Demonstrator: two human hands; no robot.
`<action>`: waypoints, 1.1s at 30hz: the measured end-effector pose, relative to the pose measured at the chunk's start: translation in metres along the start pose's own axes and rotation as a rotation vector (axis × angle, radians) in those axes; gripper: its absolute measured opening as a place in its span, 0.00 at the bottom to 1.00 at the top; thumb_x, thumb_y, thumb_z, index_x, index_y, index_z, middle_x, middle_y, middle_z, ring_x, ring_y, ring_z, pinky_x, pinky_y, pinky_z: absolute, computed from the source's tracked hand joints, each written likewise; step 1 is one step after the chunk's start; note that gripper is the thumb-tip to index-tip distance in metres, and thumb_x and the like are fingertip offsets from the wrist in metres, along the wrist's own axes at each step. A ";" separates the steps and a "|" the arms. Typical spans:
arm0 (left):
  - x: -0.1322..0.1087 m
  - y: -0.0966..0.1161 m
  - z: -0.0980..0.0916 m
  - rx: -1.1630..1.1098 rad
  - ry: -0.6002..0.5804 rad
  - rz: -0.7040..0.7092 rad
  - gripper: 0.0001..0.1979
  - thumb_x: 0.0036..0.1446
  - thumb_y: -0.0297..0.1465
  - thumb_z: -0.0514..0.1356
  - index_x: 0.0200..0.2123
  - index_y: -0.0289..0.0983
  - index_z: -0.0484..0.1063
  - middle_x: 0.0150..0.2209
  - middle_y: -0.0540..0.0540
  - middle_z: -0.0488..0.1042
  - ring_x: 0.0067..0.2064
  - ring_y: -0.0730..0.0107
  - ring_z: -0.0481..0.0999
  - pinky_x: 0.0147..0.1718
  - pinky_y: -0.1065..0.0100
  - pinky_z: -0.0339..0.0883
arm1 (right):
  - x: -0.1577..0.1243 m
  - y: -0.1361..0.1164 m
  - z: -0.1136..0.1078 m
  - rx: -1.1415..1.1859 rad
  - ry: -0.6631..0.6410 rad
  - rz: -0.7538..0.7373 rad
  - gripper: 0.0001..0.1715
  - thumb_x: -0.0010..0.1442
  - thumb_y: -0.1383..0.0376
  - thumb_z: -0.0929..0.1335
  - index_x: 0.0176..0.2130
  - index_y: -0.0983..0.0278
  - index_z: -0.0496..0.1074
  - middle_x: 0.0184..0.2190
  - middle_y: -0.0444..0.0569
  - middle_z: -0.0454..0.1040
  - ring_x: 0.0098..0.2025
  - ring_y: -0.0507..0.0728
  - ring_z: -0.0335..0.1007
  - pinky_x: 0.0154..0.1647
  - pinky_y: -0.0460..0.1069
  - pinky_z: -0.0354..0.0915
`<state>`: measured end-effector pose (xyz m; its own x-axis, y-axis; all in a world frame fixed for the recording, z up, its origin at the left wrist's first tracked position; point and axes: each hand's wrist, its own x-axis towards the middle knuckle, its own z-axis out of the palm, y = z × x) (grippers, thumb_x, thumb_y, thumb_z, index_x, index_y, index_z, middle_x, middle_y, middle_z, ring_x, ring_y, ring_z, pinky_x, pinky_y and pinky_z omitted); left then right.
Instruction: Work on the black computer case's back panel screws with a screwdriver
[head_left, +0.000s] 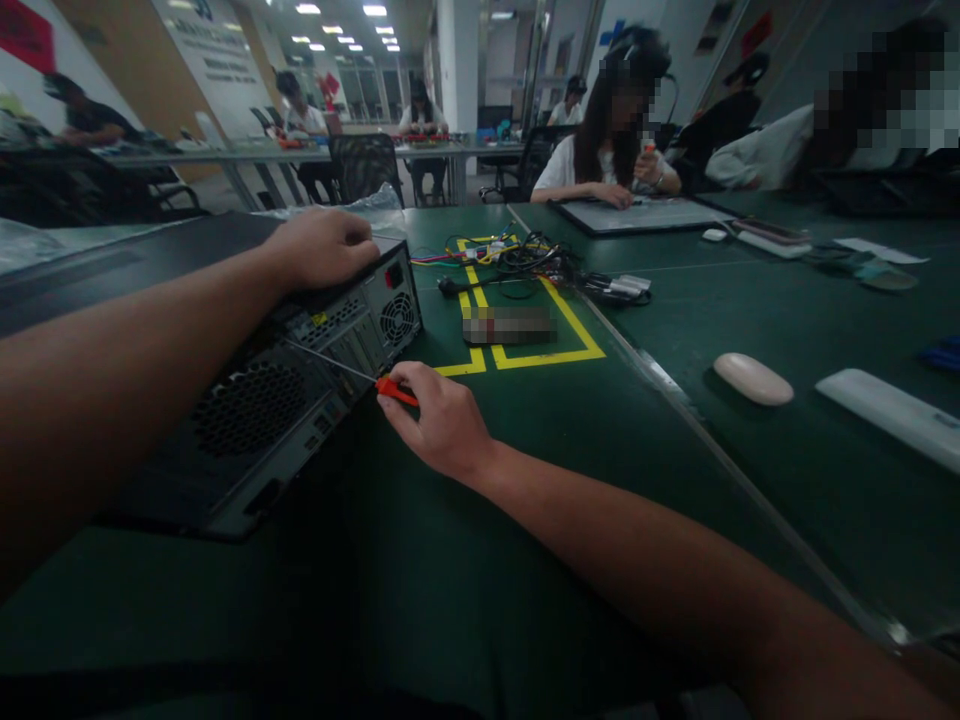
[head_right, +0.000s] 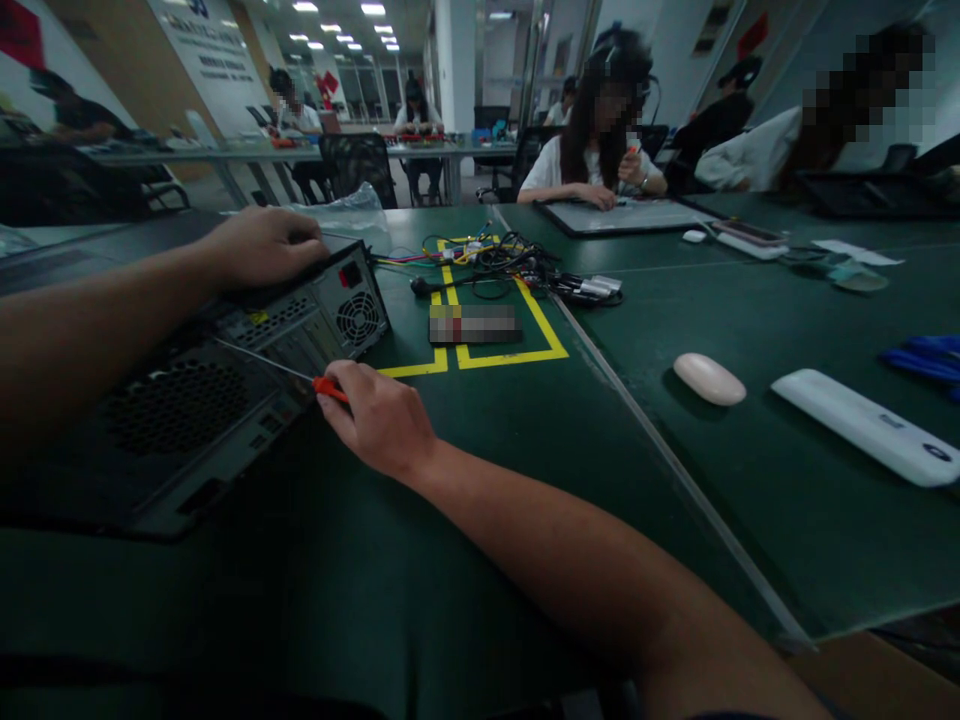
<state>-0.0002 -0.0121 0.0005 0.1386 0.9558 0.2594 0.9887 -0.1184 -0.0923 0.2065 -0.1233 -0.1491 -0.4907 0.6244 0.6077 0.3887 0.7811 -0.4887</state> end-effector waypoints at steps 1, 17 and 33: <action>0.000 0.000 0.000 0.004 0.000 -0.001 0.26 0.64 0.44 0.49 0.43 0.34 0.81 0.39 0.38 0.80 0.40 0.57 0.75 0.41 0.59 0.64 | 0.000 0.000 0.000 -0.002 -0.001 -0.003 0.15 0.75 0.55 0.62 0.53 0.61 0.67 0.46 0.51 0.79 0.46 0.57 0.79 0.46 0.50 0.70; 0.002 -0.004 0.001 -0.012 -0.007 0.026 0.25 0.64 0.44 0.49 0.41 0.34 0.80 0.37 0.38 0.79 0.37 0.58 0.72 0.40 0.59 0.62 | 0.000 -0.002 -0.002 0.005 -0.015 0.007 0.15 0.75 0.55 0.62 0.53 0.61 0.68 0.46 0.50 0.79 0.47 0.57 0.79 0.46 0.51 0.71; 0.001 -0.002 0.000 -0.012 -0.015 0.030 0.27 0.63 0.44 0.48 0.43 0.33 0.81 0.38 0.36 0.79 0.37 0.57 0.73 0.40 0.58 0.63 | -0.001 -0.003 -0.002 -0.001 0.005 0.024 0.16 0.75 0.54 0.63 0.52 0.61 0.68 0.46 0.50 0.80 0.46 0.57 0.79 0.44 0.50 0.70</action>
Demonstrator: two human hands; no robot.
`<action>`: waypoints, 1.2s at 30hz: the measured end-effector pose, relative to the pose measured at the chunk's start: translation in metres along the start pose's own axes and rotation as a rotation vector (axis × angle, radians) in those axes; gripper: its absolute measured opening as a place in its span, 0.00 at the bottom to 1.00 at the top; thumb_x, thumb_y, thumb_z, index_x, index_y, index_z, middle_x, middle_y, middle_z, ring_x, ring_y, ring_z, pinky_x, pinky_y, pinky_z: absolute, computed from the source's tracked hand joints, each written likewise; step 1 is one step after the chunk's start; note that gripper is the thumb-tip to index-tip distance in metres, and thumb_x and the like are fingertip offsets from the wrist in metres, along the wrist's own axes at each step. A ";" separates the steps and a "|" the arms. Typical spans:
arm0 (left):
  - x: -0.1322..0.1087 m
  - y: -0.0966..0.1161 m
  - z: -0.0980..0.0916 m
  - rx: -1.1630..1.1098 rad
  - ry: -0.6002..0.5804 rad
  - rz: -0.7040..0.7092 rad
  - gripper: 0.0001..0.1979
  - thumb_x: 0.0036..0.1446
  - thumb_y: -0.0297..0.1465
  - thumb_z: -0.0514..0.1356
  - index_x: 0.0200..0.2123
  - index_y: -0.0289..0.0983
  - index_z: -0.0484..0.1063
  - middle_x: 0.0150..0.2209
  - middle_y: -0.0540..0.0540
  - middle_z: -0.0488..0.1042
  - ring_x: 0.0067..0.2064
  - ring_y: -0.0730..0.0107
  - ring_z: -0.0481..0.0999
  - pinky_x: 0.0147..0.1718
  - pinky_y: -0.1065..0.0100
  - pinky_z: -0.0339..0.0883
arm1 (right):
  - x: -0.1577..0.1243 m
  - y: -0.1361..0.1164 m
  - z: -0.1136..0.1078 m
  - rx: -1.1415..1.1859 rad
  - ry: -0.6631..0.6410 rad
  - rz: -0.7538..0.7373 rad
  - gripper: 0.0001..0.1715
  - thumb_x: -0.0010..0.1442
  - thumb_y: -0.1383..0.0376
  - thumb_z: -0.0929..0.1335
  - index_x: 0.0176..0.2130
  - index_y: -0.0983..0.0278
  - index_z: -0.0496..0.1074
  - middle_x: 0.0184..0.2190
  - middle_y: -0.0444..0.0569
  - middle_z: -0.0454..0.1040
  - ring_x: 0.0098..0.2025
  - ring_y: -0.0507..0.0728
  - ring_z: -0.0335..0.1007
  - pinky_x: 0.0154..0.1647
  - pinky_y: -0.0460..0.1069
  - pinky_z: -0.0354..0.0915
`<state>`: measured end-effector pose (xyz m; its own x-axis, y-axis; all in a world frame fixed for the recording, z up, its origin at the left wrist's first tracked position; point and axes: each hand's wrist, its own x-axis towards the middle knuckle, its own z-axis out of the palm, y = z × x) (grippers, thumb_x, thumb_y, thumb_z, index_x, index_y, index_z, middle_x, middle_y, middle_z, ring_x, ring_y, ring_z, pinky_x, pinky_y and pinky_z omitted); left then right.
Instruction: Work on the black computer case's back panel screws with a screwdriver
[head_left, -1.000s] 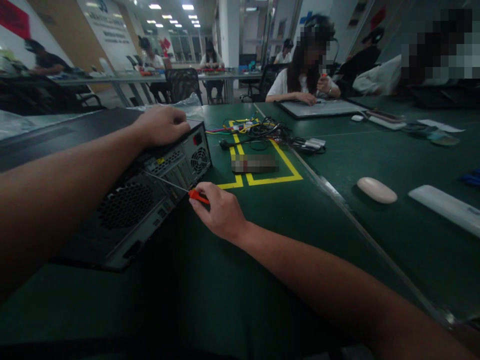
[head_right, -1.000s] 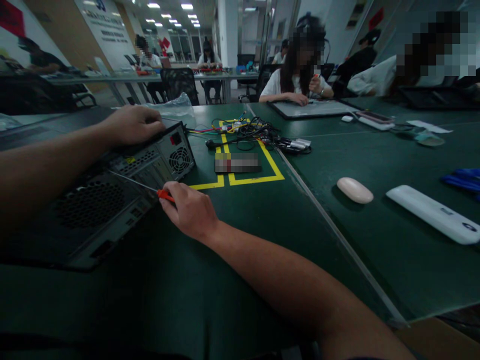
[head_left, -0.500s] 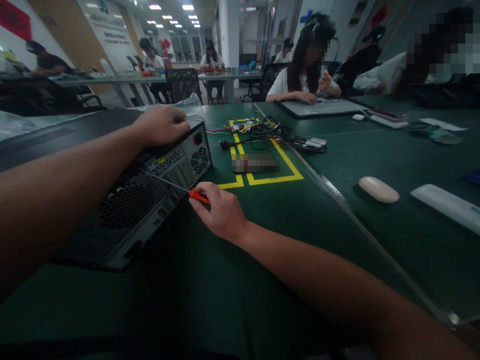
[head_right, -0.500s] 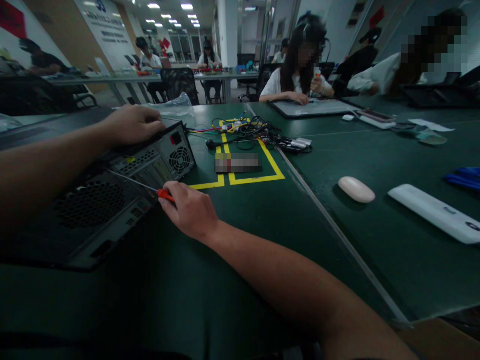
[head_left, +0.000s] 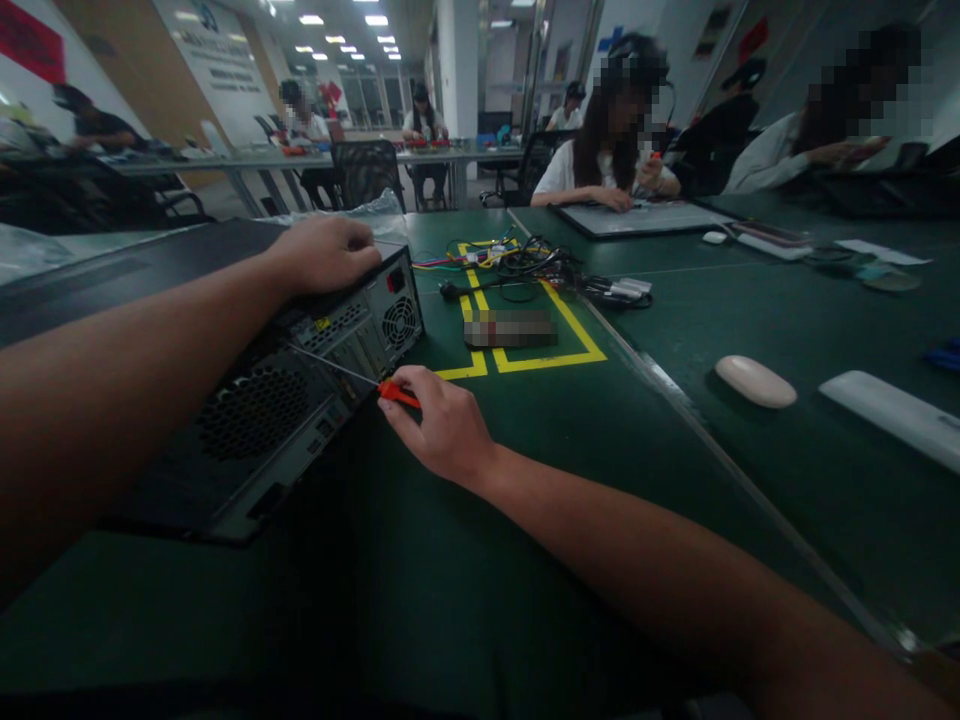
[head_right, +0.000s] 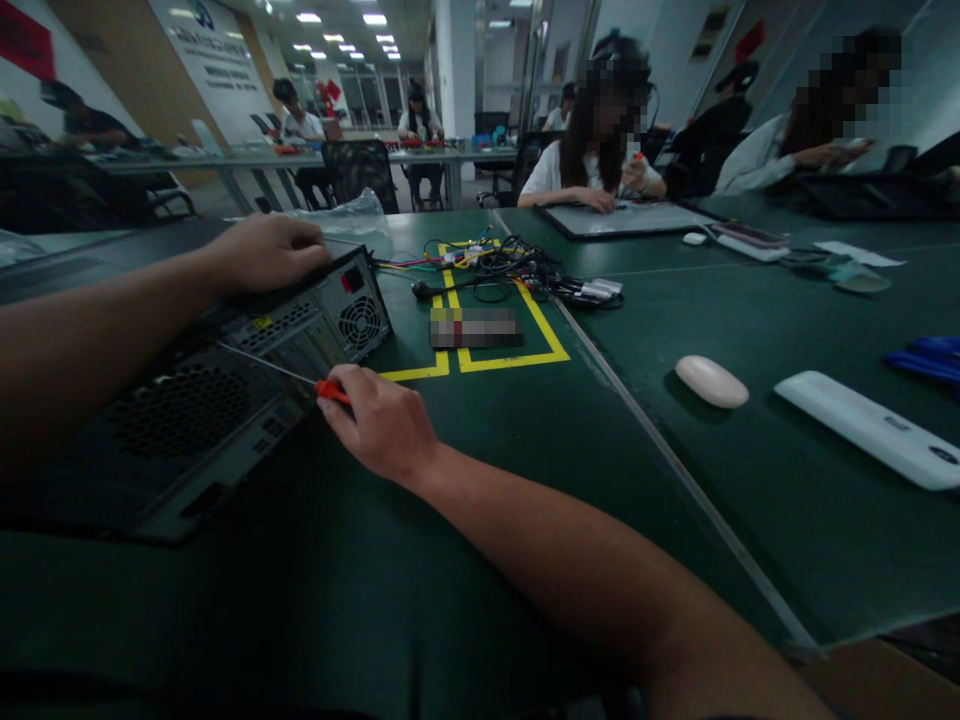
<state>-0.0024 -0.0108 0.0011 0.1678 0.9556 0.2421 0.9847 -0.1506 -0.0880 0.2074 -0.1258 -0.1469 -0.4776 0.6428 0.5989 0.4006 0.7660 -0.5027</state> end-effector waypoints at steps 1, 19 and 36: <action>0.000 0.000 0.001 -0.001 0.010 -0.002 0.26 0.63 0.44 0.48 0.42 0.33 0.81 0.38 0.37 0.79 0.37 0.58 0.72 0.39 0.59 0.62 | 0.000 0.000 0.000 0.001 0.000 -0.001 0.16 0.75 0.54 0.63 0.52 0.61 0.68 0.46 0.50 0.80 0.46 0.57 0.79 0.44 0.51 0.70; 0.002 -0.002 0.001 0.011 -0.013 0.008 0.26 0.64 0.43 0.48 0.44 0.32 0.81 0.39 0.36 0.79 0.39 0.56 0.72 0.39 0.58 0.62 | 0.000 0.000 0.000 -0.005 -0.005 0.014 0.19 0.75 0.52 0.62 0.54 0.62 0.69 0.47 0.51 0.80 0.47 0.58 0.79 0.46 0.52 0.71; 0.003 -0.004 0.003 0.004 0.004 0.031 0.24 0.64 0.43 0.48 0.40 0.34 0.79 0.36 0.39 0.76 0.36 0.59 0.70 0.36 0.60 0.58 | -0.001 -0.002 -0.001 0.003 -0.005 0.027 0.21 0.75 0.51 0.62 0.54 0.62 0.69 0.47 0.52 0.80 0.47 0.58 0.79 0.47 0.51 0.70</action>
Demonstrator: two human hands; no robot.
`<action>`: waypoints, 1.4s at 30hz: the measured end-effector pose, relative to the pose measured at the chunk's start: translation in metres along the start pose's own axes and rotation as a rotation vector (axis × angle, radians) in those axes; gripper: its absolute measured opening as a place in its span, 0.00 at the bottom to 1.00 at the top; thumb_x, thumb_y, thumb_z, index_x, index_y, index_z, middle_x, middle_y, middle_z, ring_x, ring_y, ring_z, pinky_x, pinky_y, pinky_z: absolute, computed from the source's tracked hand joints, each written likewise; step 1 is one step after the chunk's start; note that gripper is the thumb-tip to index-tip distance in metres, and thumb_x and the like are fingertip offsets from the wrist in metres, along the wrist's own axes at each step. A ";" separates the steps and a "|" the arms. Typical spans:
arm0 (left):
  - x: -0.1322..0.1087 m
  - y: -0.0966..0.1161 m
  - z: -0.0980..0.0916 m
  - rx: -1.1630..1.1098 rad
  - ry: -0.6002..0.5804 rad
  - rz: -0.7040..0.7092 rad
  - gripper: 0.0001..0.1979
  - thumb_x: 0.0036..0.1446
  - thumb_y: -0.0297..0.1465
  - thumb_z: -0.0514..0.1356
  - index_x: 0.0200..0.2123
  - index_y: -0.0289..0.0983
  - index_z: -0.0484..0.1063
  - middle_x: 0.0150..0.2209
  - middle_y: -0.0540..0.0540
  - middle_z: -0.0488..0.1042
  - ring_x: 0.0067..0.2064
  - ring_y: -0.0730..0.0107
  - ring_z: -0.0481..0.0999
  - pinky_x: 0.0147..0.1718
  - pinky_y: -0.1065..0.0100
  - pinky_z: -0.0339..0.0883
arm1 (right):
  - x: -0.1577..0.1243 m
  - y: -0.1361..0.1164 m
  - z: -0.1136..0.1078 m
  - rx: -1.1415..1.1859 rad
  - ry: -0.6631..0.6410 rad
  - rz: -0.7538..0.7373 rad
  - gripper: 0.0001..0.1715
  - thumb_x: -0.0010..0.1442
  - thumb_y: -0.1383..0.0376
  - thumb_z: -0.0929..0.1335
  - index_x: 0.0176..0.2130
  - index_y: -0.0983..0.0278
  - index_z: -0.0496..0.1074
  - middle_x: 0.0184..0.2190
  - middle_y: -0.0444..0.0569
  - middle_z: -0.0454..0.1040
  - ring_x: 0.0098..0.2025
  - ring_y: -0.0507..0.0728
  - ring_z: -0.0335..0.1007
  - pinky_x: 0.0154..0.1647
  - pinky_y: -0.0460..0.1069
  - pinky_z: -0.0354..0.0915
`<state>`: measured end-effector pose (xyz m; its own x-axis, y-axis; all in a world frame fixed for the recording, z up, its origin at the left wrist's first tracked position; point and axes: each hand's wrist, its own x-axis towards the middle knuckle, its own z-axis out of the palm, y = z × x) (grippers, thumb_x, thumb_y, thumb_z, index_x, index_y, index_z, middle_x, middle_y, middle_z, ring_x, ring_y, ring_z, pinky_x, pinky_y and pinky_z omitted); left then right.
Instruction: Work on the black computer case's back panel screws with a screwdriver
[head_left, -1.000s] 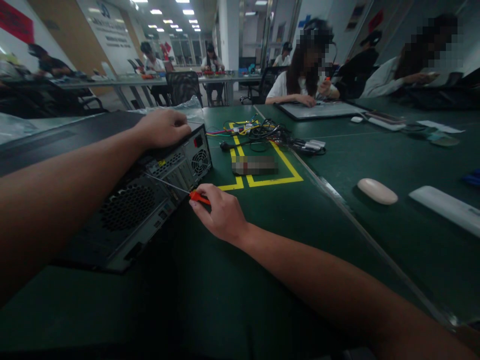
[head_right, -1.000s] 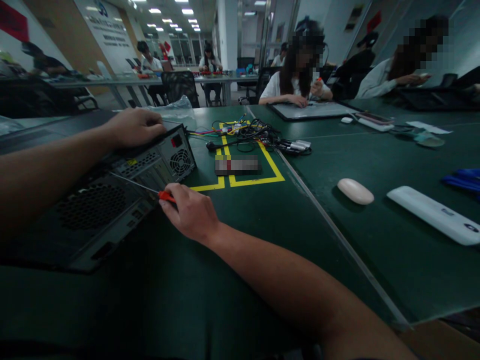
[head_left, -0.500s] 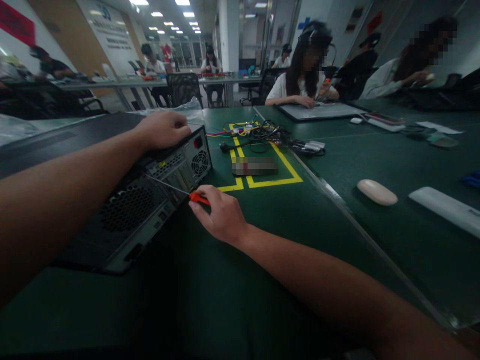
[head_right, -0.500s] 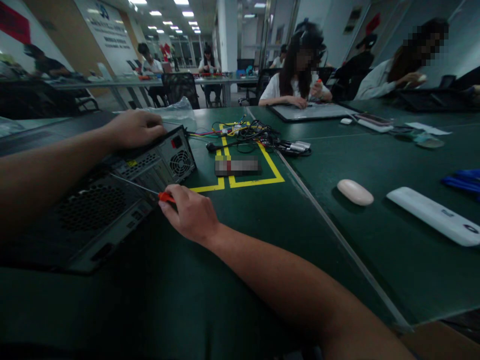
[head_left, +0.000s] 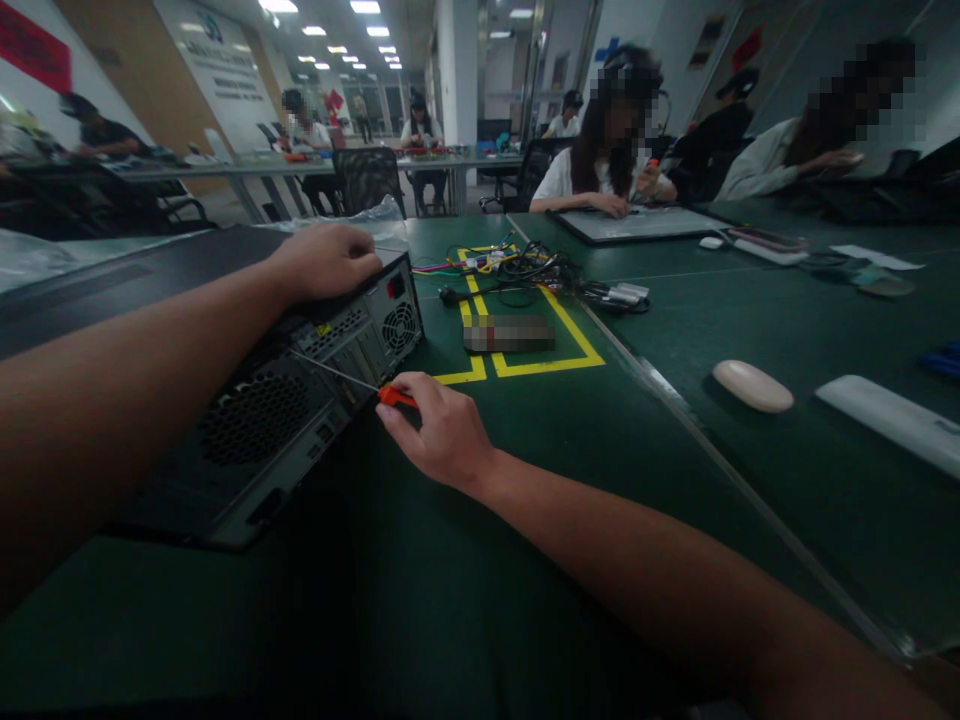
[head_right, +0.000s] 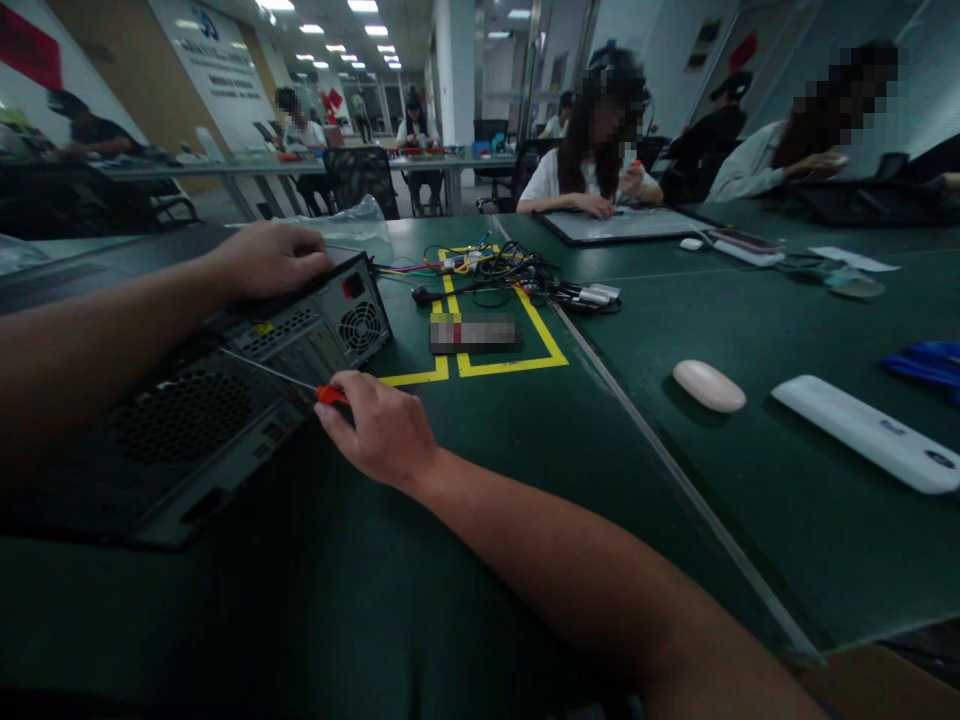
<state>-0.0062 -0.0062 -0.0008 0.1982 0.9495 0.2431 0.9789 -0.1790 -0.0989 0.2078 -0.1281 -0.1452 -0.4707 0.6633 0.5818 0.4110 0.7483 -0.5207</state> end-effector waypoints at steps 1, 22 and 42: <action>0.000 -0.001 0.000 0.001 -0.001 0.004 0.24 0.64 0.43 0.48 0.40 0.34 0.79 0.36 0.39 0.76 0.36 0.59 0.70 0.36 0.60 0.58 | 0.000 0.000 -0.001 0.000 -0.005 0.005 0.21 0.75 0.51 0.62 0.54 0.62 0.69 0.47 0.52 0.80 0.47 0.57 0.79 0.47 0.51 0.70; -0.001 0.002 0.000 0.005 -0.011 -0.029 0.24 0.64 0.43 0.49 0.43 0.34 0.80 0.39 0.39 0.78 0.38 0.58 0.72 0.38 0.60 0.61 | 0.000 -0.002 0.000 0.020 0.000 0.024 0.21 0.74 0.50 0.62 0.54 0.62 0.70 0.48 0.52 0.81 0.48 0.57 0.79 0.48 0.51 0.70; 0.000 -0.001 0.000 0.000 0.000 0.012 0.24 0.64 0.44 0.49 0.40 0.35 0.79 0.38 0.37 0.79 0.38 0.57 0.72 0.36 0.60 0.60 | 0.001 -0.004 -0.003 -0.003 -0.027 0.043 0.22 0.75 0.50 0.61 0.53 0.62 0.72 0.48 0.51 0.80 0.47 0.57 0.78 0.47 0.51 0.70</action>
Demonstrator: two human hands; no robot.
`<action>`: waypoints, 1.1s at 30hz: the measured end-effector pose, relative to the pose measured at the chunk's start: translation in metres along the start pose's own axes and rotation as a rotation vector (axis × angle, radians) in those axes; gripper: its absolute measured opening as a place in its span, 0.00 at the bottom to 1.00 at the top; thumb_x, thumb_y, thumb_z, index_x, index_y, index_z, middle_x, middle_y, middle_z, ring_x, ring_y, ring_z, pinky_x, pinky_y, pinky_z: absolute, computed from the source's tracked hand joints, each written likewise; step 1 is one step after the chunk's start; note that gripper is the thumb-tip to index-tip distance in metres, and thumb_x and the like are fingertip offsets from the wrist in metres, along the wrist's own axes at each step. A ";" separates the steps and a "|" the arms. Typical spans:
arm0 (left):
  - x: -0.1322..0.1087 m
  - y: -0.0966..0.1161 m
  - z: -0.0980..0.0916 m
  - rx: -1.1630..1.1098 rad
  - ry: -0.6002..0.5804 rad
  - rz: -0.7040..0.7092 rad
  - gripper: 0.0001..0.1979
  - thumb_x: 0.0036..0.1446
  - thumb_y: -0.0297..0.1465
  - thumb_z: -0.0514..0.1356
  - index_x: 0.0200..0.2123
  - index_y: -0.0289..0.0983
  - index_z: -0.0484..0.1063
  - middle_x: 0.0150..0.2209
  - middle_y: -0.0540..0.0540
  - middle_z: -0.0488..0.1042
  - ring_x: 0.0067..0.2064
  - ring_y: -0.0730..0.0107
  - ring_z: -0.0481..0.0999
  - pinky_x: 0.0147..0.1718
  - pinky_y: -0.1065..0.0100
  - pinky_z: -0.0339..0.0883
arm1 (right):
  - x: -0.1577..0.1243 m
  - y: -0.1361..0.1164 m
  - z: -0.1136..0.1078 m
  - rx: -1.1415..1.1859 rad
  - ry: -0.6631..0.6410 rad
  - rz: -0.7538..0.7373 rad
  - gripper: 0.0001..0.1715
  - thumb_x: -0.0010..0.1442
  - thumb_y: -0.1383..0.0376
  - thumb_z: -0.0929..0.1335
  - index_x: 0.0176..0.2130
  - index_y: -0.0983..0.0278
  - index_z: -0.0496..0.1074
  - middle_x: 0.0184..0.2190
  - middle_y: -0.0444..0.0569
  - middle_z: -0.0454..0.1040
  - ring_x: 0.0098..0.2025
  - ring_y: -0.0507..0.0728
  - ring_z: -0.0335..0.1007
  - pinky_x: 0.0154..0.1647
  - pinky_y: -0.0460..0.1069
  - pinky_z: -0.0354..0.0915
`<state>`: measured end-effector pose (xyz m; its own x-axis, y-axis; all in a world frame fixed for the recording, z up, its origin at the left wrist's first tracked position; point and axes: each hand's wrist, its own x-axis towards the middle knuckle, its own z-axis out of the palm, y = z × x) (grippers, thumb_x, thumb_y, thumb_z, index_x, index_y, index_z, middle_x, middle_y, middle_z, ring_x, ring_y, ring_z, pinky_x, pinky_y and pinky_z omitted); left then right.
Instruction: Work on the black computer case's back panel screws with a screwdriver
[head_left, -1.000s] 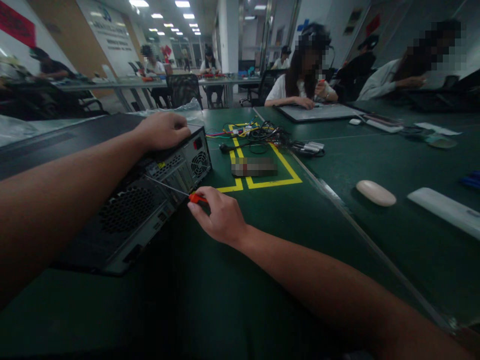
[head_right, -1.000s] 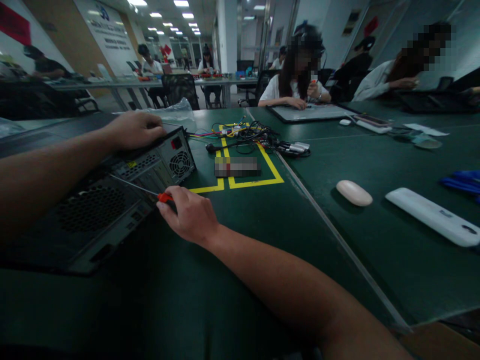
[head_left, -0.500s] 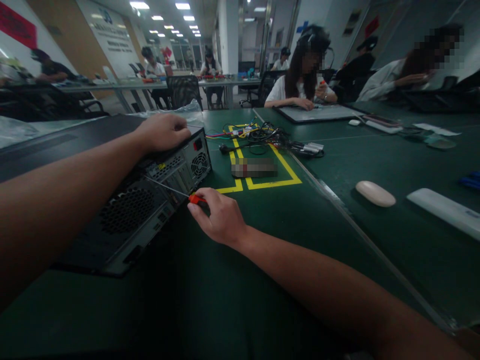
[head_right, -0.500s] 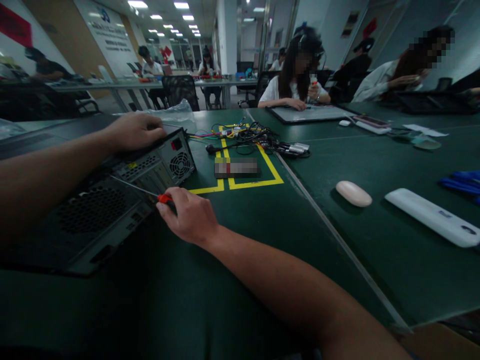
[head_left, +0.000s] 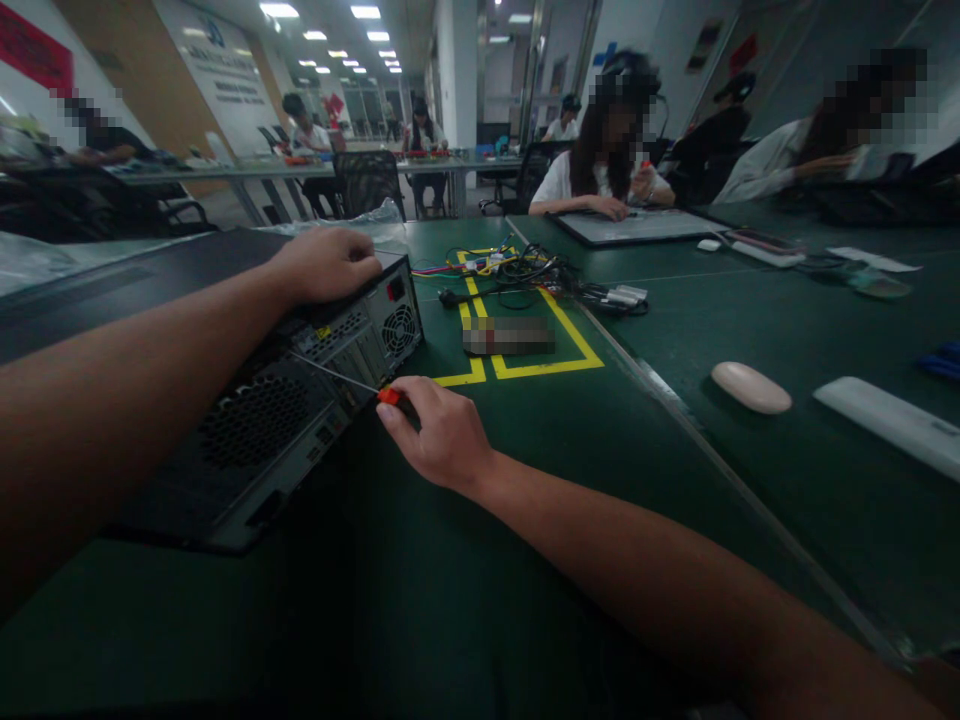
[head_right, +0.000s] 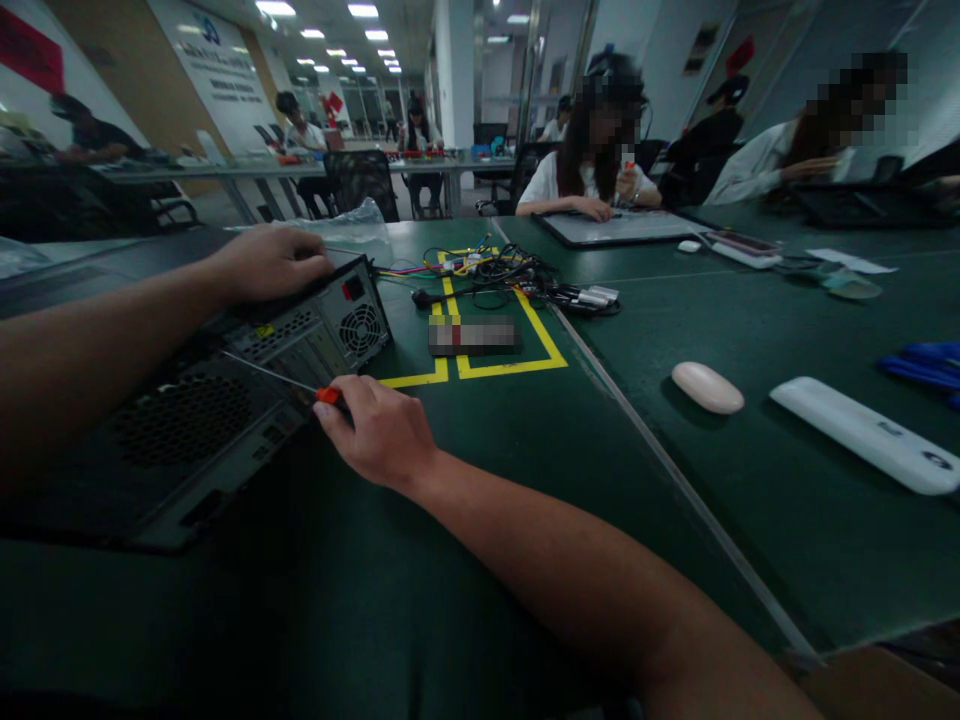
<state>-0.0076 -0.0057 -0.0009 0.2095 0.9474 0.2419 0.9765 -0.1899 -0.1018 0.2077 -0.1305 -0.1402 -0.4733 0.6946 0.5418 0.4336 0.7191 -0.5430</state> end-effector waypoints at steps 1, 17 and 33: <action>0.000 0.000 0.000 0.002 -0.005 -0.003 0.24 0.64 0.44 0.49 0.40 0.34 0.79 0.37 0.37 0.78 0.37 0.57 0.72 0.36 0.60 0.60 | 0.000 0.000 0.000 -0.002 -0.003 0.001 0.22 0.75 0.50 0.61 0.53 0.62 0.72 0.48 0.52 0.80 0.47 0.57 0.78 0.47 0.51 0.70; 0.000 0.002 -0.002 -0.006 -0.014 -0.023 0.25 0.64 0.44 0.49 0.42 0.35 0.80 0.37 0.37 0.78 0.37 0.57 0.72 0.38 0.58 0.61 | 0.000 0.000 0.001 0.078 0.003 -0.011 0.22 0.75 0.50 0.62 0.56 0.62 0.69 0.48 0.52 0.81 0.46 0.56 0.80 0.48 0.51 0.72; 0.001 0.000 -0.001 0.001 -0.022 -0.015 0.25 0.63 0.44 0.49 0.43 0.35 0.80 0.39 0.37 0.79 0.39 0.56 0.73 0.37 0.59 0.60 | 0.000 0.006 0.003 -0.028 -0.014 -0.070 0.15 0.75 0.55 0.62 0.54 0.61 0.69 0.47 0.51 0.79 0.46 0.57 0.78 0.46 0.51 0.71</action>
<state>-0.0071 -0.0052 0.0001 0.1938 0.9555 0.2222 0.9794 -0.1755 -0.0997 0.2079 -0.1263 -0.1457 -0.5136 0.6423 0.5689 0.4200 0.7664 -0.4861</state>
